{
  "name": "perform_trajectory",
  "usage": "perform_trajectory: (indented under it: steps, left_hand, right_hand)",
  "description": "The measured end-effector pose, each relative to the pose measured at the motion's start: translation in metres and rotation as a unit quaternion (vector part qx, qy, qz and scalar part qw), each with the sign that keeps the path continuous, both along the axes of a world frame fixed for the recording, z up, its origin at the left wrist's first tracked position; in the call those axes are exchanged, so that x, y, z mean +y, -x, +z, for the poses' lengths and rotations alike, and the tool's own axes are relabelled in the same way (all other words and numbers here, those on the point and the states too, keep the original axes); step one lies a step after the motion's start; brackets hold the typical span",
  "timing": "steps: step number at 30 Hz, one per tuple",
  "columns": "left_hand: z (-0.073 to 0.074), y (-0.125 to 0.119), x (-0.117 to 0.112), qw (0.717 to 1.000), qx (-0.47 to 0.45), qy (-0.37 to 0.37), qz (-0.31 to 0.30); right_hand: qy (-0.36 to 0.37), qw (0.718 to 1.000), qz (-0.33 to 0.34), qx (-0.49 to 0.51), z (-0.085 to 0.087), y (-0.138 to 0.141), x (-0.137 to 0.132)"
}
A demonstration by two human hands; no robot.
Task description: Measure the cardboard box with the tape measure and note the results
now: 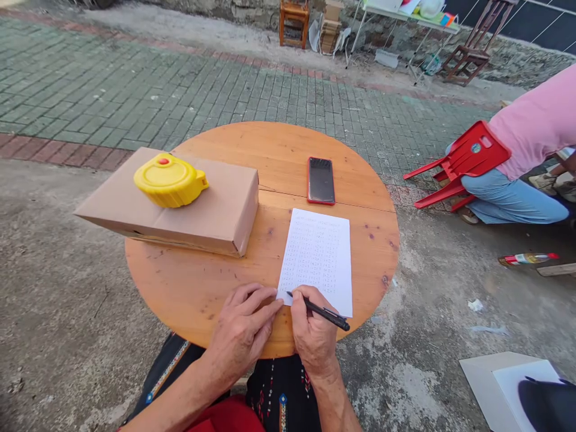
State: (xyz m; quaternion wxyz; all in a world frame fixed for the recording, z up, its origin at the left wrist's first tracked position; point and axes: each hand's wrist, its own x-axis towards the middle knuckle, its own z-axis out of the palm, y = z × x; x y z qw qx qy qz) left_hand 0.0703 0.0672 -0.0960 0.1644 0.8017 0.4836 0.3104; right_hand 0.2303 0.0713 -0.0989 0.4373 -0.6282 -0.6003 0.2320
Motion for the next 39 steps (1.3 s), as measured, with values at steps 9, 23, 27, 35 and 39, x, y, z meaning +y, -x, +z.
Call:
perform_trajectory:
  steps: [9,23,27,35,39]
  left_hand:
    - [0.0000,0.0003,-0.0005,1.000,-0.001,0.007,-0.004]
    - [0.0002,0.0005,-0.0003,1.000,-0.006,0.007,-0.002]
    - [-0.0003,0.0003,0.0006,1.000,-0.008,0.007,-0.002]
    - [0.0007,0.0003,-0.0003,1.000,-0.003,0.010,-0.002]
    - [0.0006,0.0005,-0.0004,1.000,-0.005,0.008,-0.001]
  right_hand:
    - [-0.012,1.000,-0.013,0.001,0.0002,0.0009,0.0010]
    - [0.003,1.000,-0.014,0.004,-0.0010,-0.0011,-0.0005]
    - [0.011,1.000,-0.021,0.008,-0.0021,-0.0009,0.0002]
    - [0.002,1.000,-0.011,-0.007,0.0019,0.0017,0.0015]
    - [-0.006,0.996,-0.066,0.053,-0.0007,0.0008,-0.0016]
